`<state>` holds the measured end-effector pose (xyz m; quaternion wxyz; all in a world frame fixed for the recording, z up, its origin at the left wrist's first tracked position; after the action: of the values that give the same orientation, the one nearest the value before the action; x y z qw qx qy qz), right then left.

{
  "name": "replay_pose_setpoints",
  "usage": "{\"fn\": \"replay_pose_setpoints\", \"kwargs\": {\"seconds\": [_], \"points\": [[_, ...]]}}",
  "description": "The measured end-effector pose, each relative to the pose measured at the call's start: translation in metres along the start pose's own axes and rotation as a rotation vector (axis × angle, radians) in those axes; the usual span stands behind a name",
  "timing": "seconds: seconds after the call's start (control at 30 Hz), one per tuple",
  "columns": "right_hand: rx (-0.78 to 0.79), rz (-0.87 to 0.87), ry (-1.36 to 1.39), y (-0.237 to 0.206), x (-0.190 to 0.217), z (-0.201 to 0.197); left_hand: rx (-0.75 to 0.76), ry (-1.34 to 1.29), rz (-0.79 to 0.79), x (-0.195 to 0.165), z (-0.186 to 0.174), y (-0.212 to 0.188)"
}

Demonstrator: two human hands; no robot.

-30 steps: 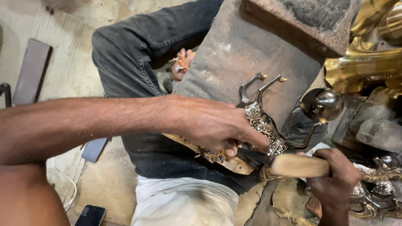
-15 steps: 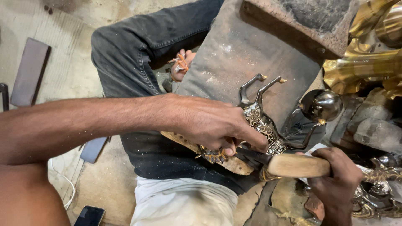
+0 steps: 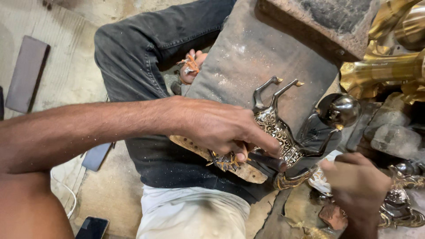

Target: The person sits on the floor with a brass horse figurine resting on a board on their lap and files its surface with a flat file. They then rub the figurine with a wooden block and use a small tool to work the details, turning the figurine over to reach other sides.

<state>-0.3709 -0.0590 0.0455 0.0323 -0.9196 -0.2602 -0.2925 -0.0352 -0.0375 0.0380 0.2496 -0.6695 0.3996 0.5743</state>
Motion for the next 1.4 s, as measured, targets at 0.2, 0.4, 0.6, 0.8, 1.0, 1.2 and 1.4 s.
{"fn": "replay_pose_setpoints", "kwargs": {"seconds": [0.2,0.4,0.6,0.8,1.0,1.2,1.4], "points": [[-0.102,0.158,0.372,0.003,-0.006,-0.008,0.004,-0.014,-0.014,0.005,0.001,-0.004],[0.023,0.045,-0.163,0.008,0.002,-0.012,-0.017,-0.068,0.069,0.01,0.0,-0.009],[0.115,0.042,-0.363,0.022,0.009,-0.019,-0.158,-0.127,0.164,0.021,0.003,-0.015],[0.01,0.065,-0.179,0.031,0.02,-0.025,-0.427,-0.394,-0.051,0.04,-0.004,-0.035],[-0.027,-0.111,-0.261,0.035,0.02,-0.023,-0.35,-0.169,-0.014,0.026,0.005,-0.03],[-0.077,0.066,0.005,0.041,0.011,-0.021,-0.299,-0.163,-0.009,0.025,0.008,-0.026],[-0.134,-0.244,-0.316,0.047,0.027,-0.021,-0.284,-0.183,0.025,0.022,0.008,-0.029]]}}
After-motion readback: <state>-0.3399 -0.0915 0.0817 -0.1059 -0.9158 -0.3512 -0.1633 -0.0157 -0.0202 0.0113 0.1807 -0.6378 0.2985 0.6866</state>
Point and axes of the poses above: each hand's wrist, its own y-axis towards the middle knuckle, its own z-axis out of the palm, x = y × z, the point moved 4 cm from there along y, towards the middle knuckle
